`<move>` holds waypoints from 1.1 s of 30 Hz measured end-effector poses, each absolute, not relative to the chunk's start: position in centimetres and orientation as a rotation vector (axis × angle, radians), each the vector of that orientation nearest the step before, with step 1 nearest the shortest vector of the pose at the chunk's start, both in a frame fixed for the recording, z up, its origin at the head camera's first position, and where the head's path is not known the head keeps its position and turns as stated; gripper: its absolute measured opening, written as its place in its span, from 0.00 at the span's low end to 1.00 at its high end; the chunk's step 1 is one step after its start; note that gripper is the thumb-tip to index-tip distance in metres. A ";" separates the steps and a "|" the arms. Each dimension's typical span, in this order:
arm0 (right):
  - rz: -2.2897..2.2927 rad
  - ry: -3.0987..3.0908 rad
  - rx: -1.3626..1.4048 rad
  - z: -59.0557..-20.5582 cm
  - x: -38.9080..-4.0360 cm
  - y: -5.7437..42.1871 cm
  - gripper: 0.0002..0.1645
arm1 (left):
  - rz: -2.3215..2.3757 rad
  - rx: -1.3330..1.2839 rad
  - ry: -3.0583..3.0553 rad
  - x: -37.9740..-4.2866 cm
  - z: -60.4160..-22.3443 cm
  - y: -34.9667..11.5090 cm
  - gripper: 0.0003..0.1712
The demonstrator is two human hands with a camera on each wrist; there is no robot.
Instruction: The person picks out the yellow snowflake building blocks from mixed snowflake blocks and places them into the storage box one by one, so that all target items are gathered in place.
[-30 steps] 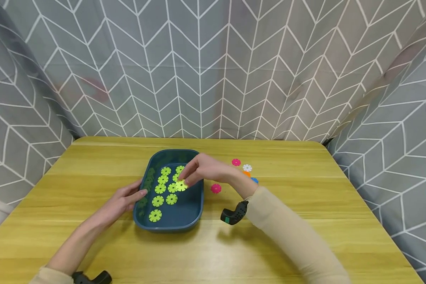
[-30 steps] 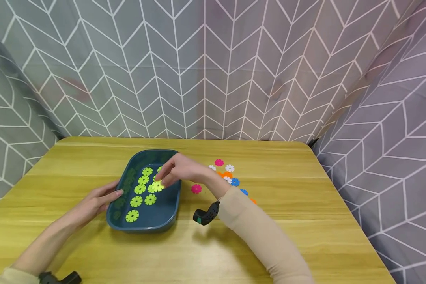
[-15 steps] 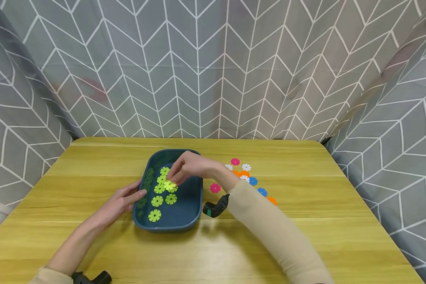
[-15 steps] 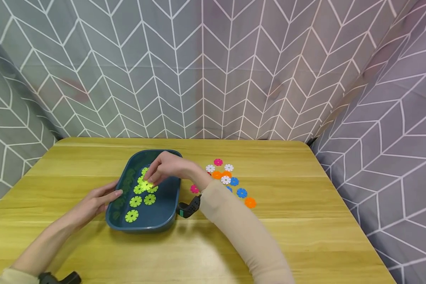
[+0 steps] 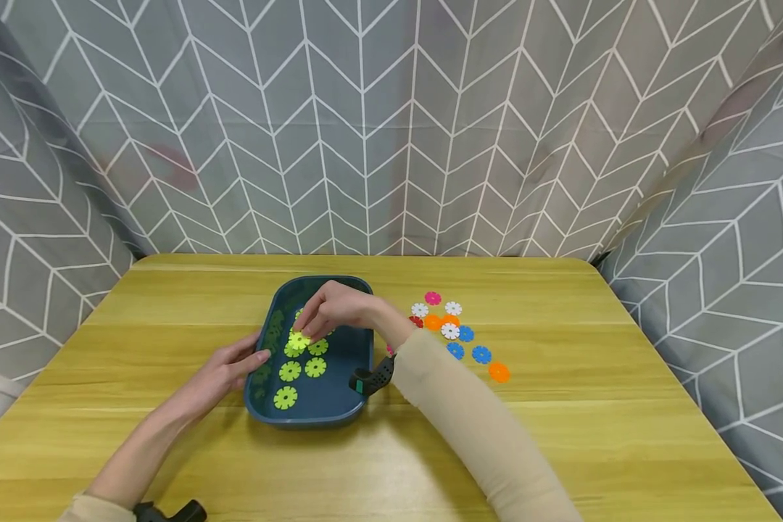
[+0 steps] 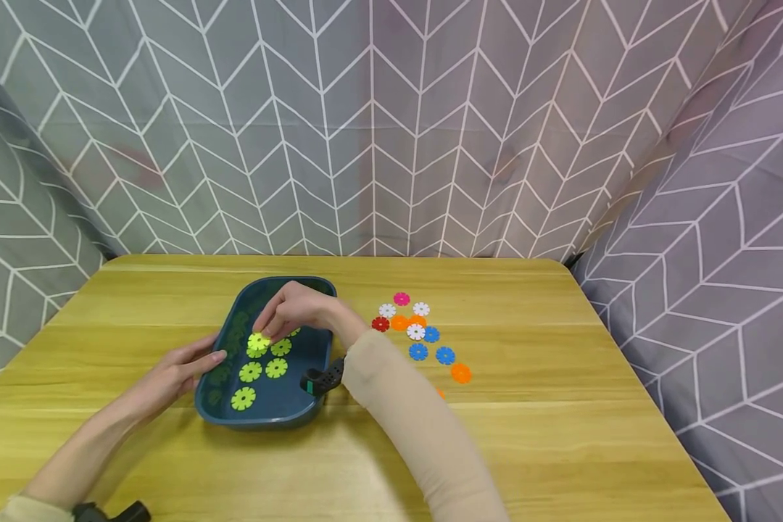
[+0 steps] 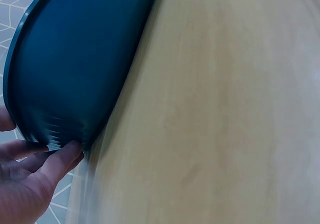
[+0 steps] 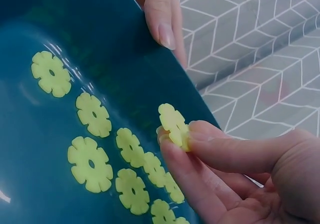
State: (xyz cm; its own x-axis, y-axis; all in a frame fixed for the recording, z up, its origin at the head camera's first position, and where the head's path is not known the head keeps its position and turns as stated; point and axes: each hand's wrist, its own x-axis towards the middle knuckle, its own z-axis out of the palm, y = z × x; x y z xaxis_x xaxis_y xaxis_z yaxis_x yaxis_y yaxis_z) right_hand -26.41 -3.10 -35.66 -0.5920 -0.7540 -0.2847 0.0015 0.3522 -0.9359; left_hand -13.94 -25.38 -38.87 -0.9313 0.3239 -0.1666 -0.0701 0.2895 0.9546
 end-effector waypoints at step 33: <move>-1.176 1.650 -0.725 -37.9 -26.6 -4.5 0.10 | 1.709 0.216 2.224 -13.9 -39.0 -25.5 0.38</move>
State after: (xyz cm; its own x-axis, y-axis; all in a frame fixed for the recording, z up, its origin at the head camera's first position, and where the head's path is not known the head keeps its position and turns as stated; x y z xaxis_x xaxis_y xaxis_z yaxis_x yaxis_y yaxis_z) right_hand -26.56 -4.52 -37.86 -0.3729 -0.8570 -0.3556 0.0567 0.3615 -0.9306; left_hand -13.90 -25.50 -39.00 -0.9349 0.3145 -0.1643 -0.0778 0.2699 0.9597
